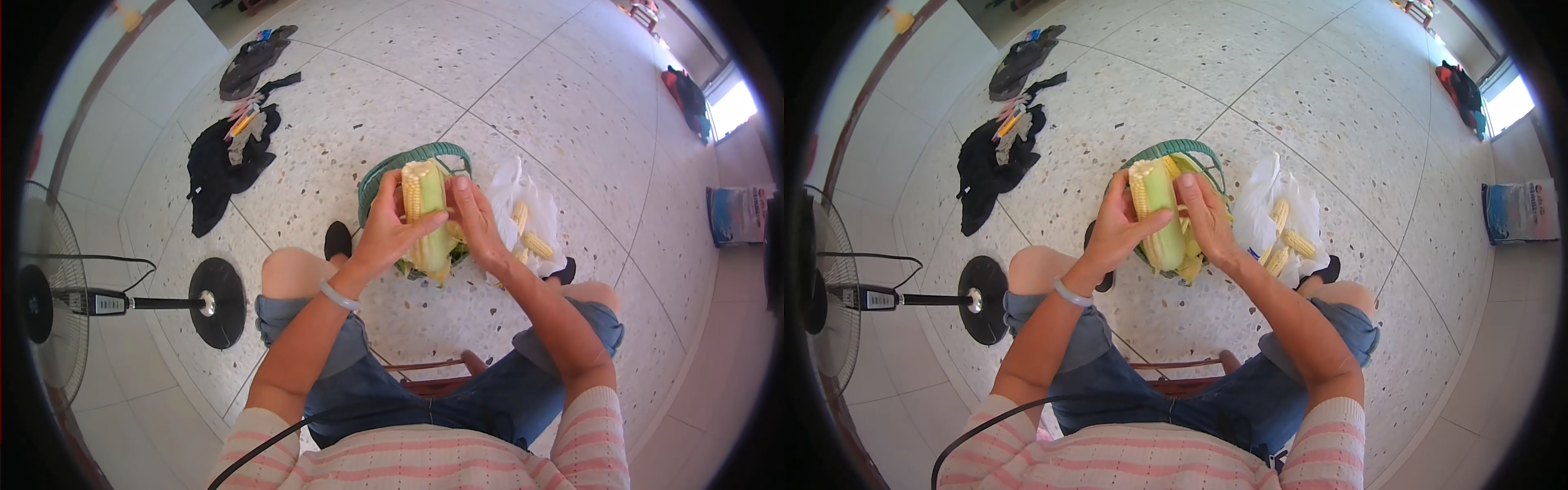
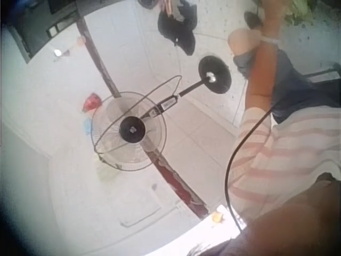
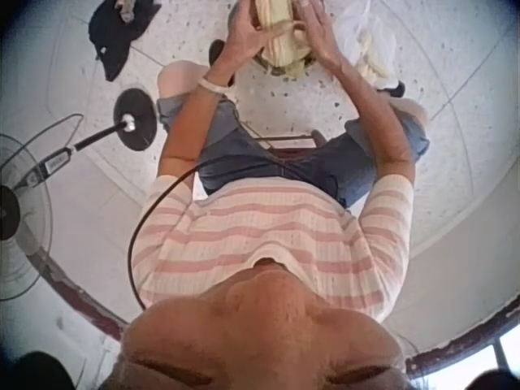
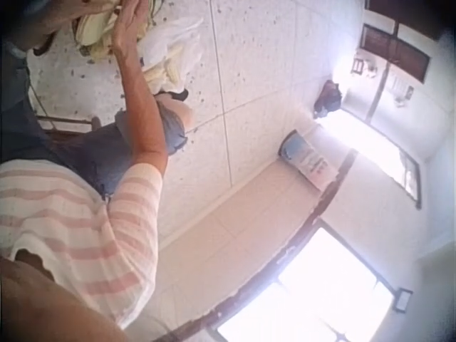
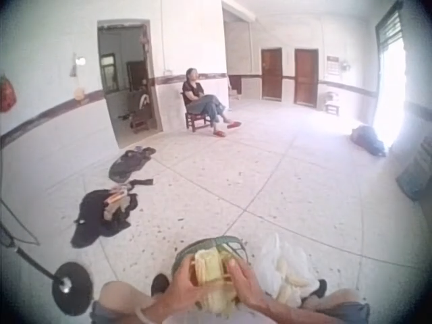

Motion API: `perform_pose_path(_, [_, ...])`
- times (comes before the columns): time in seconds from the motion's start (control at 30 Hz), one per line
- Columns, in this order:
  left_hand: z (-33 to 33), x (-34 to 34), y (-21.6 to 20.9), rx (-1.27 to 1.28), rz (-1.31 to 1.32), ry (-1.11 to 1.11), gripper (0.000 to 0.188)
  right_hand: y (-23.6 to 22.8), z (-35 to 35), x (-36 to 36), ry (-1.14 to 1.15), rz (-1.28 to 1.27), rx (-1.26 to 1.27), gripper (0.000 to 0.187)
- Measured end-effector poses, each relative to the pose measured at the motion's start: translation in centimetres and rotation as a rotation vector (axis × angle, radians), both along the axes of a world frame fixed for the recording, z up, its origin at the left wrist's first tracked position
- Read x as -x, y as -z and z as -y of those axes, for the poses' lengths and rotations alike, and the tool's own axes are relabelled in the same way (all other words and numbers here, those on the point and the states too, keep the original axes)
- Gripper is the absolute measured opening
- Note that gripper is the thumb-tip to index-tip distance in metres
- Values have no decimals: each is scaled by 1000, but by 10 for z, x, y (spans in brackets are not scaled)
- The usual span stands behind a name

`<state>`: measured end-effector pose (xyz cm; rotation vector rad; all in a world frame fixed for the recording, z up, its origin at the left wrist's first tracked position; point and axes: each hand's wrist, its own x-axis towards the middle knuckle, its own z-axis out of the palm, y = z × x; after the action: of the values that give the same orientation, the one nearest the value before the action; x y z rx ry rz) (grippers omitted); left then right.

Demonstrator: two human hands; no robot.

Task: Peeling husks and silk from ears of corn by hand

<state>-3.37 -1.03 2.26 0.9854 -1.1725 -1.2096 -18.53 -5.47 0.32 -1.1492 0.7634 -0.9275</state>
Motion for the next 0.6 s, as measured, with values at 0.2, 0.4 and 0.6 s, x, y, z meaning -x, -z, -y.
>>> perform_pose_path(0.2, [7, 1, 9, 25, 218, -71, 61, -14, 5, -1, 144, -76, 116, 30])
perform_pose_path(0.4, [11, -1, 11, 34, 155, -39, 65, -22, 4, 1, 192, 125, -140, 17])
perform_pose_path(0.6, [8, -4, 11, -1, 179, -30, 67, -22, 3, 0, 223, 150, -185, 11])
